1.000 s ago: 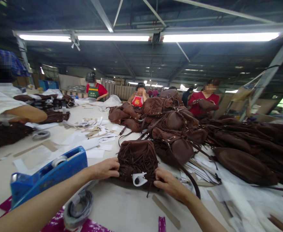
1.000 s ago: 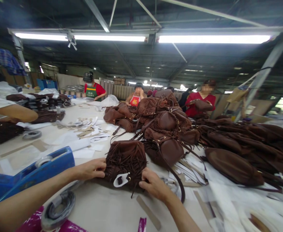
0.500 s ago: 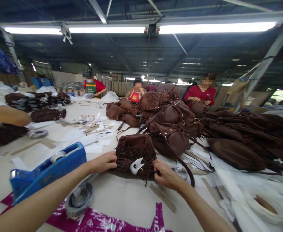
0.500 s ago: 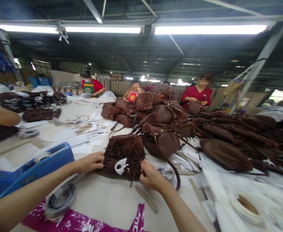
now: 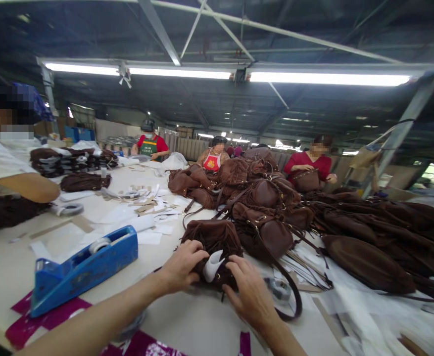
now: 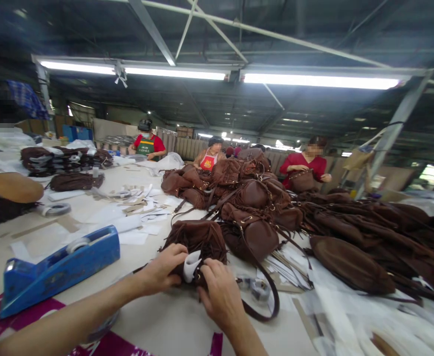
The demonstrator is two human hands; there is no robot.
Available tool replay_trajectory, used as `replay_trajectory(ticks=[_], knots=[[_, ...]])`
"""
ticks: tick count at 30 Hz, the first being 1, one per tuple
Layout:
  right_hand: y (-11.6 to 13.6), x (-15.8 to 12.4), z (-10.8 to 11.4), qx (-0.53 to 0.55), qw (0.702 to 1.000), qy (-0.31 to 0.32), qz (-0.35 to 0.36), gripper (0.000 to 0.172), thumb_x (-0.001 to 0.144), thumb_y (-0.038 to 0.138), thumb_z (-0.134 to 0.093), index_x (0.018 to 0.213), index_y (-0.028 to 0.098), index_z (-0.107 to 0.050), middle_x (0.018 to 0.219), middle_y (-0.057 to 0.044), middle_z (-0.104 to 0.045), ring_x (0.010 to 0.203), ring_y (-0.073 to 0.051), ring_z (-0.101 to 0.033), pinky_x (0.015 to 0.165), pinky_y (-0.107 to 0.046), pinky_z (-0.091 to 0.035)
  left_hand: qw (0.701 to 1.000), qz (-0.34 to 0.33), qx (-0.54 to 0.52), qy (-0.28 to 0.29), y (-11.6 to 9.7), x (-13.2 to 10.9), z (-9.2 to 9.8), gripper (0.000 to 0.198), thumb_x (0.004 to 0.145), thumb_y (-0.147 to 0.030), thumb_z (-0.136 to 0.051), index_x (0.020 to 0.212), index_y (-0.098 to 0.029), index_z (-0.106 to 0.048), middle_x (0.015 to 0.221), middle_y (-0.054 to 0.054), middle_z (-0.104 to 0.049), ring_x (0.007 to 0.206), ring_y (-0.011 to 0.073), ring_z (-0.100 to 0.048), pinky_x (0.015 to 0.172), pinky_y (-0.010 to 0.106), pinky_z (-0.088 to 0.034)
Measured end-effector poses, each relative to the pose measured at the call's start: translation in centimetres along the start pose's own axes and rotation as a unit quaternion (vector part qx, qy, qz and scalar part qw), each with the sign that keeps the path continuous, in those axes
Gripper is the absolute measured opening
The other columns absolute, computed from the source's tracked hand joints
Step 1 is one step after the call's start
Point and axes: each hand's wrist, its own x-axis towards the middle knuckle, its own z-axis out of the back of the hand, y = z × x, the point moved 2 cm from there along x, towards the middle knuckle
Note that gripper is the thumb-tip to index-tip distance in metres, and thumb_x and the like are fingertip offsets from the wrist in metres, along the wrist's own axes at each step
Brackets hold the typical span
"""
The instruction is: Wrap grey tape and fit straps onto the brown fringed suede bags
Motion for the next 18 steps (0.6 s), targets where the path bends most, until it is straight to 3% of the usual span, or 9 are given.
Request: replay_trajectory(ticks=[2,4,8,13,18], knots=[[0.9,0.1,-0.7,-0.017,0.999,0.023,0.015,0.031,0.078,0.017,-0.063,0.108,0.020,-0.056,0.116,-0.008,-0.059,0.106,-0.027,-0.050,0.090,-0.038,-0.035,0.999,-0.003,-0.038,-0.005,-0.8,0.8,-1.4,0.032,0.066,-0.012,-0.066,0.095,-0.022,-0.059,0.106,0.003,-0.056,0.101,0.0219,-0.048,0.091,0.031,-0.037],[1.1,0.5,-1.6,-0.039,0.998,0.042,0.000,0.020,0.079,0.022,-0.067,0.097,0.020,-0.059,0.101,-0.005,-0.064,0.092,-0.025,-0.055,0.079,-0.035,-0.037,0.996,0.051,-0.065,-0.015,-0.9,1.5,-2.9,0.018,0.068,-0.013,-0.065,0.083,-0.020,-0.057,0.095,0.003,-0.059,0.093,0.0212,-0.051,0.085,0.030,-0.039],[0.9,1.6,-3.2,-0.106,0.994,0.010,-0.025,0.011,0.085,0.030,-0.063,0.081,0.021,-0.061,0.084,-0.003,-0.065,0.080,-0.023,-0.057,0.070,-0.033,-0.032,0.984,0.142,-0.079,-0.071,-0.5,2.0,-4.7,0.015,0.074,-0.014,-0.057,0.089,-0.017,-0.055,0.092,0.005,-0.061,0.088,0.0207,-0.055,0.079,0.030,-0.042],[0.8,2.8,-3.6,-0.116,0.993,-0.001,-0.024,0.011,0.086,0.025,-0.062,0.075,0.022,-0.060,0.078,-0.001,-0.065,0.077,-0.019,-0.058,0.067,-0.031,-0.030,0.977,0.181,-0.080,-0.079,-0.2,1.9,-4.6,0.010,0.077,-0.017,-0.055,0.087,-0.018,-0.054,0.092,0.004,-0.063,0.088,0.0195,-0.058,0.076,0.027,-0.042],[0.4,2.8,-3.8,-0.113,0.992,-0.007,-0.049,0.011,0.083,0.027,-0.067,0.077,0.022,-0.060,0.076,0.000,-0.065,0.074,-0.020,-0.059,0.065,-0.030,-0.033,0.969,0.236,-0.058,-0.036,0.8,3.9,-3.5,0.013,0.082,-0.028,-0.051,0.087,-0.016,-0.056,0.087,0.008,-0.066,0.083,0.0225,-0.061,0.071,0.029,-0.043]])
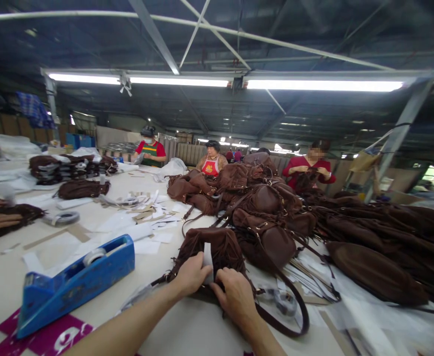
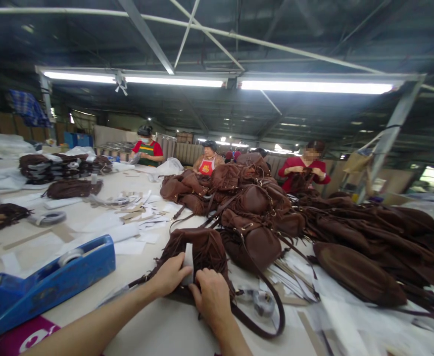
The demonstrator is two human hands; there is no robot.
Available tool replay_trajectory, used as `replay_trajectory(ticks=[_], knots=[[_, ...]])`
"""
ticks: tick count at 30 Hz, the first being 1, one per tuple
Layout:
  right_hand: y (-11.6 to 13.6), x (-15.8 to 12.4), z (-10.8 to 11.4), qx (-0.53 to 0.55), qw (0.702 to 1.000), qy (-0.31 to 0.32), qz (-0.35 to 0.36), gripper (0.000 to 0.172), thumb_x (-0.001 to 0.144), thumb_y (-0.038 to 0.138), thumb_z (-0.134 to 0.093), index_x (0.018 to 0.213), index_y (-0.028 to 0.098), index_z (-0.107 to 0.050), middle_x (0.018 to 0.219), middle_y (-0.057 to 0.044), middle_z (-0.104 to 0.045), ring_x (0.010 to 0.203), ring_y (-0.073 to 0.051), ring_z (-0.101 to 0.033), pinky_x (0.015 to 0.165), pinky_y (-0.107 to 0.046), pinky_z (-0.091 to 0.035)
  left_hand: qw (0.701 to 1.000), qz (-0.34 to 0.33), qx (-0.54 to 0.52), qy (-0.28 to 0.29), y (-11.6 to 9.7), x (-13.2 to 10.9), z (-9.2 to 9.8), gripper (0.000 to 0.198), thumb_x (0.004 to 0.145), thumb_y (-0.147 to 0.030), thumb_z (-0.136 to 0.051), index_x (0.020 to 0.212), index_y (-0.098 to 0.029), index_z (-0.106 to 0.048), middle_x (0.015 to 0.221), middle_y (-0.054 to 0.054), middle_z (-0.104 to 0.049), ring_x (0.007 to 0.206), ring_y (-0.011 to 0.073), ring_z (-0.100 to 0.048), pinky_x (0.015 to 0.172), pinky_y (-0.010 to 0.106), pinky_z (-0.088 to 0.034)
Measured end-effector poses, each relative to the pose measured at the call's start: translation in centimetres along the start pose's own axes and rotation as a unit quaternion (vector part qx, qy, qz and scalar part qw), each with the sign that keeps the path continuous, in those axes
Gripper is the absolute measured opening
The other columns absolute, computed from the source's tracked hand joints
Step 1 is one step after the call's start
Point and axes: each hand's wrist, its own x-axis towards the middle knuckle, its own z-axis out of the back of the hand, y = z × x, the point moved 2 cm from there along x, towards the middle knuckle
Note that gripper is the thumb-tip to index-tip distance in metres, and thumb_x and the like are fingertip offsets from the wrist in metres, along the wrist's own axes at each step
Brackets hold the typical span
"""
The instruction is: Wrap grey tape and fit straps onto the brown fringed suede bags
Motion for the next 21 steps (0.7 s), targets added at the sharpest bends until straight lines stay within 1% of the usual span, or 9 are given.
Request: replay_trajectory(ticks=[1,4,6,9,12,14,16,18,21], knots=[[-0.1,-0.1,-0.1,0.000,1.000,-0.001,-0.007,0.008,0.082,0.027,-0.067,0.084,0.022,-0.061,0.077,-0.001,-0.065,0.074,-0.020,-0.060,0.065,-0.030,-0.034,1.000,0.000,0.006,0.017,-0.1,0.6,0.1,0.012,0.080,-0.028,-0.054,0.084,-0.017,-0.057,0.086,0.007,-0.067,0.084,0.0229,-0.062,0.071,0.029,-0.044],[-0.1,-0.3,-0.5,-0.009,1.000,0.009,0.004,0.039,0.082,0.025,-0.068,0.119,0.022,-0.055,0.083,-0.004,-0.066,0.077,-0.023,-0.061,0.066,-0.032,-0.038,0.997,-0.006,0.021,0.067,-0.3,1.9,0.1,0.012,0.072,-0.030,-0.063,0.075,-0.019,-0.061,0.082,0.004,-0.068,0.083,0.0232,-0.064,0.070,0.027,-0.045],[0.0,-0.2,-0.6,-0.033,0.999,0.028,0.032,0.051,0.082,0.023,-0.067,0.131,0.025,-0.049,0.087,-0.005,-0.066,0.081,-0.025,-0.061,0.067,-0.033,-0.040,0.996,-0.002,0.034,0.077,-0.2,2.4,0.0,0.010,0.073,-0.028,-0.061,0.077,-0.018,-0.062,0.086,0.005,-0.069,0.086,0.0246,-0.064,0.072,0.029,-0.046],[0.1,0.1,-0.5,-0.053,0.996,0.054,0.046,0.051,0.084,0.022,-0.064,0.133,0.030,-0.050,0.090,-0.005,-0.065,0.084,-0.026,-0.059,0.066,-0.033,-0.040,0.996,0.006,0.047,0.077,0.1,2.7,0.0,0.014,0.075,-0.023,-0.056,0.085,-0.017,-0.063,0.094,0.008,-0.069,0.089,0.0241,-0.064,0.073,0.029,-0.047],[0.1,0.5,-0.3,-0.046,0.995,0.075,0.042,0.054,0.085,0.024,-0.063,0.136,0.031,-0.047,0.093,-0.006,-0.065,0.086,-0.026,-0.059,0.067,-0.033,-0.041,0.993,0.004,0.051,0.105,0.2,3.1,0.3,0.014,0.072,-0.021,-0.059,0.084,-0.017,-0.063,0.081,0.004,-0.069,0.073,0.0198,-0.065,0.063,0.025,-0.048],[0.2,0.7,-0.2,-0.049,0.994,0.094,0.038,0.054,0.085,0.025,-0.062,0.136,0.031,-0.047,0.095,-0.007,-0.065,0.087,-0.027,-0.060,0.067,-0.034,-0.041,0.993,-0.003,0.061,0.098,-0.1,3.3,0.8,0.014,0.071,-0.018,-0.057,0.084,-0.017,-0.063,0.078,0.004,-0.069,0.071,0.0212,-0.064,0.064,0.028,-0.050],[0.2,0.9,-0.1,-0.047,0.992,0.113,0.030,0.053,0.085,0.025,-0.062,0.136,0.032,-0.048,0.096,-0.008,-0.065,0.090,-0.029,-0.060,0.067,-0.034,-0.041,0.995,-0.025,0.074,0.054,-0.6,3.2,1.3,0.023,0.077,-0.014,-0.049,0.096,-0.015,-0.062,0.095,0.012,-0.068,0.088,0.0268,-0.064,0.078,0.037,-0.050],[0.2,1.1,0.0,-0.036,0.991,0.126,0.022,0.052,0.084,0.025,-0.062,0.133,0.032,-0.050,0.099,-0.008,-0.066,0.091,-0.029,-0.061,0.068,-0.035,-0.042,0.994,-0.076,0.082,0.019,-1.3,2.7,1.5,0.032,0.081,-0.011,-0.043,0.110,-0.014,-0.058,0.116,0.016,-0.062,0.111,0.0298,-0.056,0.095,0.044,-0.042],[0.1,1.2,0.1,-0.025,0.991,0.132,0.021,0.040,0.083,0.025,-0.064,0.122,0.028,-0.058,0.101,-0.008,-0.066,0.092,-0.028,-0.062,0.071,-0.034,-0.042,0.979,-0.182,0.080,0.050,-1.4,1.7,1.0,0.032,0.081,-0.011,-0.049,0.110,-0.019,-0.060,0.119,0.010,-0.063,0.121,0.0258,-0.050,0.107,0.038,-0.034]])
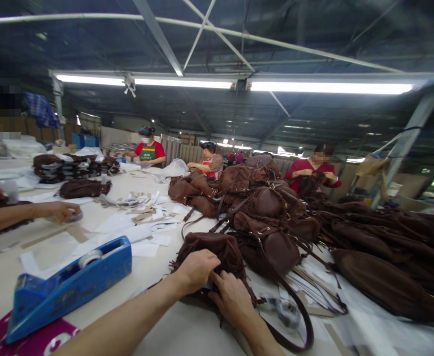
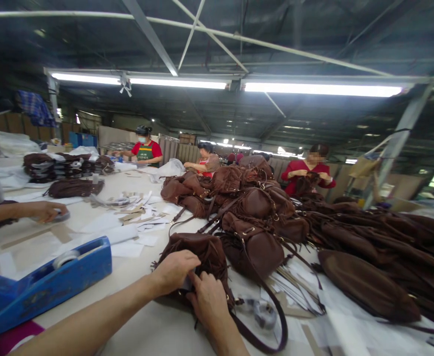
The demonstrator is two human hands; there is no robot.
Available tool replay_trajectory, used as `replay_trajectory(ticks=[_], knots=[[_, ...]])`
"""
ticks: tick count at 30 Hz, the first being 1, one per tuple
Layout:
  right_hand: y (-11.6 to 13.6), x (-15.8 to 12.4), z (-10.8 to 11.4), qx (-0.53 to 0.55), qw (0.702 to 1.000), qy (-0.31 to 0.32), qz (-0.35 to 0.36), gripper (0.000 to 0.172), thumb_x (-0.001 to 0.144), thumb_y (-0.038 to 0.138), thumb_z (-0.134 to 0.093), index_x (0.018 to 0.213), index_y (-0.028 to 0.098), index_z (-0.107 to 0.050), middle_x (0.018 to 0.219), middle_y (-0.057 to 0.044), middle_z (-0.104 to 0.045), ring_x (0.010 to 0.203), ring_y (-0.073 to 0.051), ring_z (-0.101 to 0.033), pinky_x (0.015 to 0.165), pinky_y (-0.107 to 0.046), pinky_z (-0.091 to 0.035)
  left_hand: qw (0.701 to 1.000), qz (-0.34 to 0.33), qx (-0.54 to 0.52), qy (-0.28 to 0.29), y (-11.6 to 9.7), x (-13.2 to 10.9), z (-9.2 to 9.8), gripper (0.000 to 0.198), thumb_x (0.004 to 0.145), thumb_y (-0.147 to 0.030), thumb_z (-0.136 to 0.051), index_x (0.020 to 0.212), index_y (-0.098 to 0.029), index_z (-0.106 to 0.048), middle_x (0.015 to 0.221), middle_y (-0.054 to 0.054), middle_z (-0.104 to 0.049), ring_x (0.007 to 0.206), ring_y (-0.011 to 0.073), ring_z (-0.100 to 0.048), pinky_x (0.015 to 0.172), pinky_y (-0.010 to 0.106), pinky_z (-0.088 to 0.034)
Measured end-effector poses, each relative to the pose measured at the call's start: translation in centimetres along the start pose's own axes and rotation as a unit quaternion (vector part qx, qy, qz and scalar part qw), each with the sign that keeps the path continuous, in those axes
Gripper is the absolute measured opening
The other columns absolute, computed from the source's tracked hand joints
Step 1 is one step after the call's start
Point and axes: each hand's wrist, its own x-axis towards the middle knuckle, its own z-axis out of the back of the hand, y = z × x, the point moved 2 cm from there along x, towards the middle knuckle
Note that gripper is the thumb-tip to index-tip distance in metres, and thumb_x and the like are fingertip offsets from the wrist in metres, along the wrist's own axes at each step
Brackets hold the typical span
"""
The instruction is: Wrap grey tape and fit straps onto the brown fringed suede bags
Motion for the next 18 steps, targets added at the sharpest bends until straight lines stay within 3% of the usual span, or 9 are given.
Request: replay_trajectory(ticks=[3,5,9,13,16,18], knots=[[-0.2,0.0,-0.3,-0.003,1.000,-0.003,0.000,0.034,0.082,0.027,-0.065,0.116,0.028,-0.061,0.102,-0.007,-0.066,0.093,-0.028,-0.061,0.072,-0.034,-0.042,0.994,-0.105,-0.015,0.042,0.9,-0.6,-0.6,0.038,0.086,-0.015,-0.046,0.122,-0.020,-0.056,0.128,0.008,-0.060,0.128,0.0238,-0.046,0.110,0.036,-0.032],[-0.3,0.0,-0.6,-0.005,1.000,-0.007,0.001,0.039,0.082,0.027,-0.065,0.121,0.030,-0.058,0.101,-0.007,-0.066,0.092,-0.028,-0.061,0.072,-0.034,-0.042,0.988,-0.137,-0.021,0.060,1.9,-0.6,-0.7,0.045,0.090,-0.016,-0.041,0.135,-0.019,-0.047,0.140,0.008,-0.051,0.133,0.0230,-0.041,0.112,0.036,-0.030],[-0.5,0.1,-1.0,0.007,1.000,-0.002,0.008,0.050,0.082,0.026,-0.065,0.130,0.032,-0.053,0.099,-0.007,-0.065,0.091,-0.029,-0.061,0.072,-0.035,-0.044,0.992,-0.105,-0.023,0.064,3.1,0.0,-0.5,0.044,0.093,-0.025,-0.042,0.136,-0.017,-0.047,0.144,0.011,-0.045,0.134,0.0251,-0.040,0.113,0.038,-0.025],[-0.4,0.4,-0.7,0.049,0.999,0.017,-0.002,0.044,0.082,0.025,-0.062,0.125,0.028,-0.058,0.099,-0.009,-0.065,0.094,-0.030,-0.061,0.077,-0.038,-0.045,0.990,-0.093,-0.043,0.098,2.8,0.8,0.3,0.033,0.091,-0.035,-0.048,0.117,-0.020,-0.063,0.127,0.008,-0.062,0.120,0.0253,-0.054,0.104,0.035,-0.037],[-0.6,0.3,0.5,0.087,0.996,0.025,0.015,0.052,0.082,0.021,-0.059,0.133,0.025,-0.051,0.102,-0.008,-0.066,0.097,-0.026,-0.062,0.082,-0.035,-0.048,0.990,-0.079,-0.064,0.095,2.1,1.0,2.3,0.031,0.088,-0.029,-0.049,0.115,-0.023,-0.064,0.124,0.004,-0.064,0.116,0.0208,-0.057,0.099,0.028,-0.041],[-1.5,-0.4,1.7,0.167,0.985,0.012,0.037,0.062,0.082,0.018,-0.055,0.142,0.025,-0.040,0.112,-0.007,-0.065,0.105,-0.022,-0.061,0.090,-0.032,-0.048,0.993,-0.061,-0.069,0.068,1.7,0.2,4.2,0.032,0.086,-0.026,-0.050,0.115,-0.022,-0.063,0.125,0.004,-0.063,0.116,0.0213,-0.055,0.101,0.030,-0.039]])
